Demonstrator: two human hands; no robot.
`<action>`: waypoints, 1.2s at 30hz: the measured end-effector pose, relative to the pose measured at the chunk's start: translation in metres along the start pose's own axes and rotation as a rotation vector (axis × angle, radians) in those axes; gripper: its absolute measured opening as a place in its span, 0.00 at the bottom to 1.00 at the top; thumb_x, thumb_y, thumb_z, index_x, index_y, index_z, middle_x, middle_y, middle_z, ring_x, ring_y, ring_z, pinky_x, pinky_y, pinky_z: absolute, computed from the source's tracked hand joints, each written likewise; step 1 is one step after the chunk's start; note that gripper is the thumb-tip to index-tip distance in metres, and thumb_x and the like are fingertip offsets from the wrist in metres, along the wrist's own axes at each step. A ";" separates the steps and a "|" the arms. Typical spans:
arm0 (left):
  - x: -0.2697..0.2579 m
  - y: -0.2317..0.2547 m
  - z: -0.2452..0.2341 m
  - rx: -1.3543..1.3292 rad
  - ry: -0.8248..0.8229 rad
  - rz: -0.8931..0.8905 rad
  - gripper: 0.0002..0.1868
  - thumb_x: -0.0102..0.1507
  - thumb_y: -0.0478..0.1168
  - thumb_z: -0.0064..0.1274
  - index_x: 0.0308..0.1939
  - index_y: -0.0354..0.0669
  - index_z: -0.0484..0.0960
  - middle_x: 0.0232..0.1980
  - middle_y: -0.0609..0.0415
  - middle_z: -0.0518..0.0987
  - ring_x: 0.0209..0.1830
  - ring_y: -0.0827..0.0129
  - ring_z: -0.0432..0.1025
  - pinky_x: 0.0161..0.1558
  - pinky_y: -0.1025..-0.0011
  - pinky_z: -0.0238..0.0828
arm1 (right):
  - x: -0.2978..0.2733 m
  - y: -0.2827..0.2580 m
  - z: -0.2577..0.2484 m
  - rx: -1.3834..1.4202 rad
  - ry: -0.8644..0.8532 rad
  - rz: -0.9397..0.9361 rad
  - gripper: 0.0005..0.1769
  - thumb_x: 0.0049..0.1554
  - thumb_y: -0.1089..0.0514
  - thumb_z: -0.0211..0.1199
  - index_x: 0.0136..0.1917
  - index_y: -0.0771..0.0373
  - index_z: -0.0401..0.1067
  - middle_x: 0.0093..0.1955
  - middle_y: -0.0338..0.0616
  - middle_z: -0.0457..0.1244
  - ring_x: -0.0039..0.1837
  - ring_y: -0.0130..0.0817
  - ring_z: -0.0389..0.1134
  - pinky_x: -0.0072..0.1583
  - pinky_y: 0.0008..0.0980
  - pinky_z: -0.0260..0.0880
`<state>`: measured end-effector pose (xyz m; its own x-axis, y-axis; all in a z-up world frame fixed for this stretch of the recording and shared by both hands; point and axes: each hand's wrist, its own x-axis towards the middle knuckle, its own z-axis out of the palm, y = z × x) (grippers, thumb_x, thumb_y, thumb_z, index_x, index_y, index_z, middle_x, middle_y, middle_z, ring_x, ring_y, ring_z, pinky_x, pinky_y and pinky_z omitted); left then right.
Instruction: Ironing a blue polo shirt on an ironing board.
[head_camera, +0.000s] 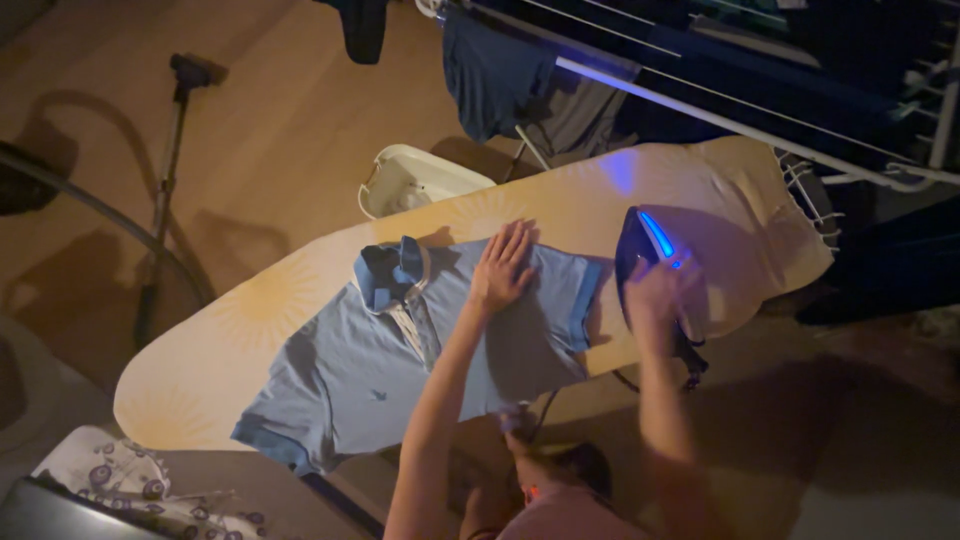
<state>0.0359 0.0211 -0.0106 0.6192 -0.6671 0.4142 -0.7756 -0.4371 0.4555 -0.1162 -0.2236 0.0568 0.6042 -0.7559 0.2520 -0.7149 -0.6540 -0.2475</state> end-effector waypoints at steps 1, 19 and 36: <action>0.000 -0.006 0.000 -0.003 -0.001 -0.003 0.41 0.65 0.54 0.50 0.78 0.39 0.59 0.81 0.45 0.57 0.82 0.47 0.47 0.79 0.53 0.43 | 0.012 0.019 0.005 -0.004 -0.002 -0.001 0.36 0.61 0.47 0.62 0.72 0.75 0.61 0.67 0.71 0.60 0.67 0.69 0.61 0.65 0.62 0.60; -0.161 0.043 -0.123 -0.042 0.053 0.151 0.28 0.53 0.38 0.55 0.58 0.36 0.77 0.64 0.39 0.76 0.68 0.39 0.63 0.66 0.44 0.56 | -0.113 0.022 -0.128 0.454 -0.515 0.034 0.32 0.56 0.36 0.68 0.61 0.63 0.76 0.41 0.49 0.69 0.41 0.39 0.70 0.45 0.39 0.70; -0.460 0.017 -0.115 -0.775 0.663 -1.320 0.25 0.64 0.42 0.64 0.55 0.24 0.76 0.53 0.37 0.79 0.49 0.61 0.72 0.55 0.65 0.72 | -0.157 -0.112 -0.111 0.530 -0.686 0.062 0.36 0.55 0.33 0.67 0.64 0.61 0.70 0.29 0.38 0.62 0.28 0.26 0.62 0.31 0.29 0.63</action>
<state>-0.2476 0.3898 -0.1028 0.8534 0.3352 -0.3992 0.4022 0.0637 0.9134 -0.1700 -0.0278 0.1487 0.7703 -0.5308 -0.3533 -0.5983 -0.4099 -0.6885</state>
